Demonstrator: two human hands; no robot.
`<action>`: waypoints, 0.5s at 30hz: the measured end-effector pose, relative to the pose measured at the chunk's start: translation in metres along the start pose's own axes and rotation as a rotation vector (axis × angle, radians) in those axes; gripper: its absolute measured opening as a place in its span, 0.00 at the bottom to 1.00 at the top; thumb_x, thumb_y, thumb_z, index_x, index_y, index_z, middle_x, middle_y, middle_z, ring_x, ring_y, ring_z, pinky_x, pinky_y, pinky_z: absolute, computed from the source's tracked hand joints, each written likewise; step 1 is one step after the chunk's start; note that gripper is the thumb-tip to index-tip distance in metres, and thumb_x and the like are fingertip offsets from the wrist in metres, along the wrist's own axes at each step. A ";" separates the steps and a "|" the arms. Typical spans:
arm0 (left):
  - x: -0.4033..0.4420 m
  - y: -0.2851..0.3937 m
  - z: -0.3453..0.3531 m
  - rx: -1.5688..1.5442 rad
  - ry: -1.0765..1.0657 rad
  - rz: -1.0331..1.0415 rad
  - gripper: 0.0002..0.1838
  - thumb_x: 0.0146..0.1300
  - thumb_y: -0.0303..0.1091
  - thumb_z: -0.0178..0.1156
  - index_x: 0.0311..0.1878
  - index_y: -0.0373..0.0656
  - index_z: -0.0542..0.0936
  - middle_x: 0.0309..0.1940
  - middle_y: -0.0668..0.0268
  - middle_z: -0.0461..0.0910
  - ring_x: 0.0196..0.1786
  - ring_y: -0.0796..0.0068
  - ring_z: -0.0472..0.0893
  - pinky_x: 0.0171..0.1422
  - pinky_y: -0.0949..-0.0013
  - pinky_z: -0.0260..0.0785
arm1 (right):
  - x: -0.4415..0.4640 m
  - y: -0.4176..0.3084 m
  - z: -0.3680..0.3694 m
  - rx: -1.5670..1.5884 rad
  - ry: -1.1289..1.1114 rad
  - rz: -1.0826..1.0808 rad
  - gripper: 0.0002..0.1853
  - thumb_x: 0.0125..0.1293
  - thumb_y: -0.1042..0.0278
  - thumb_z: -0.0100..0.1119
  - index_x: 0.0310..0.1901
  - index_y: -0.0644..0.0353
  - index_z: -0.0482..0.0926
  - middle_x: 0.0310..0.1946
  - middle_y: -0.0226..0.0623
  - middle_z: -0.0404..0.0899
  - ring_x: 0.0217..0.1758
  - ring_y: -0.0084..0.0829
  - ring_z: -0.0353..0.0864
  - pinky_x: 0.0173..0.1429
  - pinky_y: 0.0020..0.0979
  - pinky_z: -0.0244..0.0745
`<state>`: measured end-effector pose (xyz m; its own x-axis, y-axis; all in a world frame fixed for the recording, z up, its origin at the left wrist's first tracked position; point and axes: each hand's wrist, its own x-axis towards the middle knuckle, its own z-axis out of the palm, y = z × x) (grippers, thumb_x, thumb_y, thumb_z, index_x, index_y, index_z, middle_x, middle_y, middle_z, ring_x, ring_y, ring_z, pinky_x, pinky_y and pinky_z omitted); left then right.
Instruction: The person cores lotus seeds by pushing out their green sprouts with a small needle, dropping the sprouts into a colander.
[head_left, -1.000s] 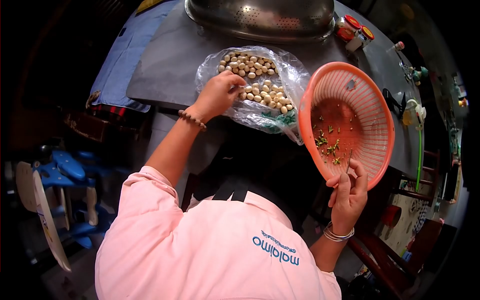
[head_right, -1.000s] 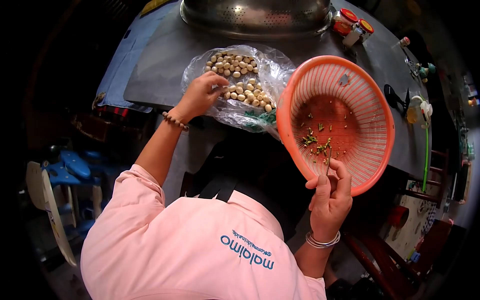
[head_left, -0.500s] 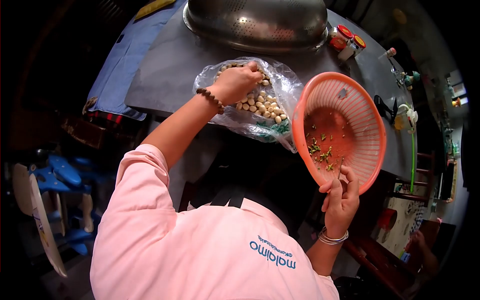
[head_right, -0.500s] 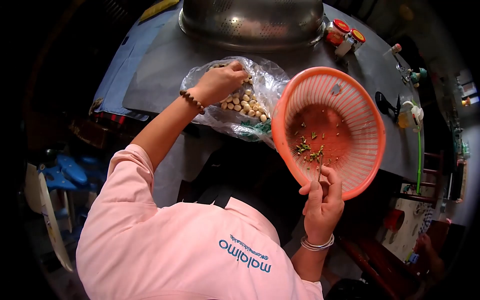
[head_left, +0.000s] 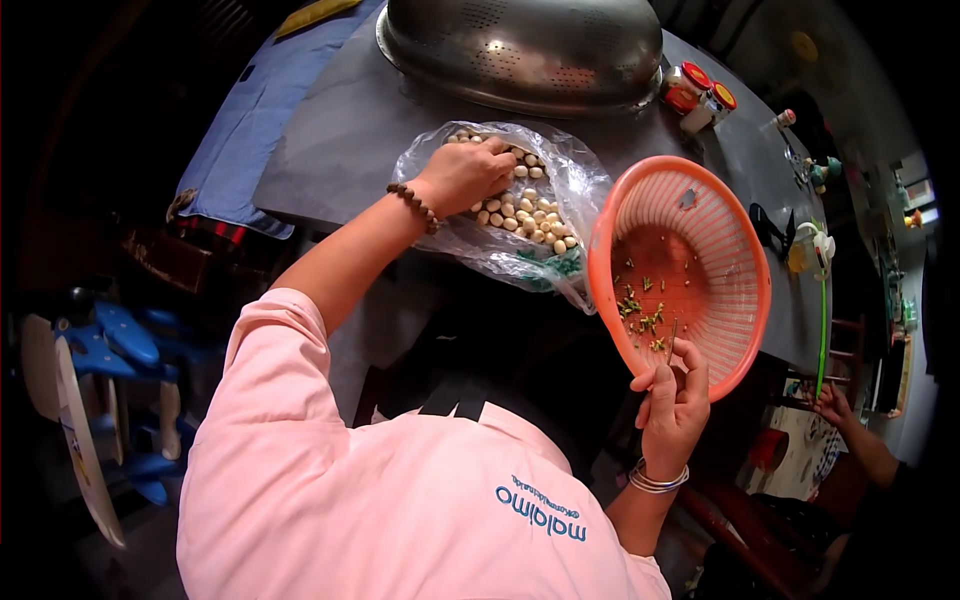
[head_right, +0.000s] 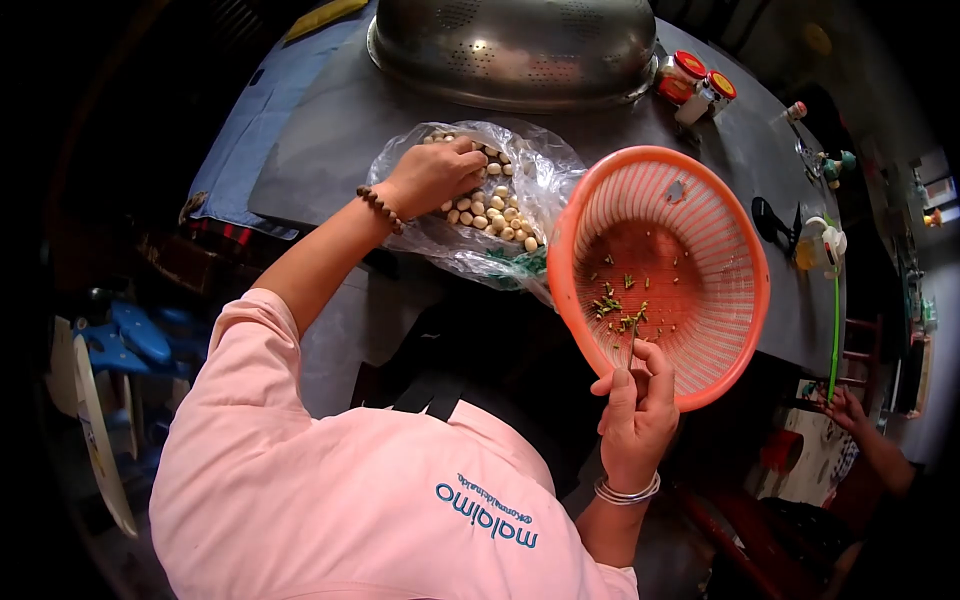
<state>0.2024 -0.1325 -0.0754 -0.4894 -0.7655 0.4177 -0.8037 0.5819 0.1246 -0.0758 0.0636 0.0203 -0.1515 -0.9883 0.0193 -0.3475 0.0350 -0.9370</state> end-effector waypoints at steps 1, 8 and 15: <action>0.001 0.000 -0.002 0.012 -0.015 0.018 0.07 0.53 0.38 0.59 0.31 0.47 0.74 0.30 0.68 0.74 0.31 0.69 0.78 0.33 0.70 0.71 | 0.000 0.000 0.000 0.000 -0.001 -0.001 0.13 0.65 0.71 0.47 0.50 0.64 0.67 0.20 0.29 0.75 0.12 0.11 0.61 0.15 0.14 0.55; 0.004 -0.002 -0.002 0.114 -0.092 0.084 0.05 0.54 0.37 0.56 0.31 0.47 0.74 0.30 0.64 0.74 0.29 0.68 0.79 0.30 0.70 0.71 | -0.003 0.002 0.001 0.011 0.006 -0.014 0.13 0.65 0.72 0.47 0.50 0.64 0.67 0.21 0.30 0.75 0.12 0.11 0.62 0.15 0.14 0.55; -0.006 -0.005 -0.003 0.115 -0.081 0.110 0.05 0.53 0.33 0.53 0.34 0.47 0.74 0.34 0.61 0.75 0.30 0.67 0.80 0.30 0.68 0.73 | -0.005 0.004 -0.001 -0.012 0.021 -0.015 0.13 0.64 0.72 0.47 0.50 0.64 0.67 0.20 0.30 0.75 0.12 0.11 0.62 0.14 0.14 0.54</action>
<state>0.2104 -0.1305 -0.0759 -0.5985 -0.7215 0.3483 -0.7750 0.6316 -0.0232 -0.0779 0.0690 0.0166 -0.1658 -0.9853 0.0403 -0.3612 0.0226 -0.9322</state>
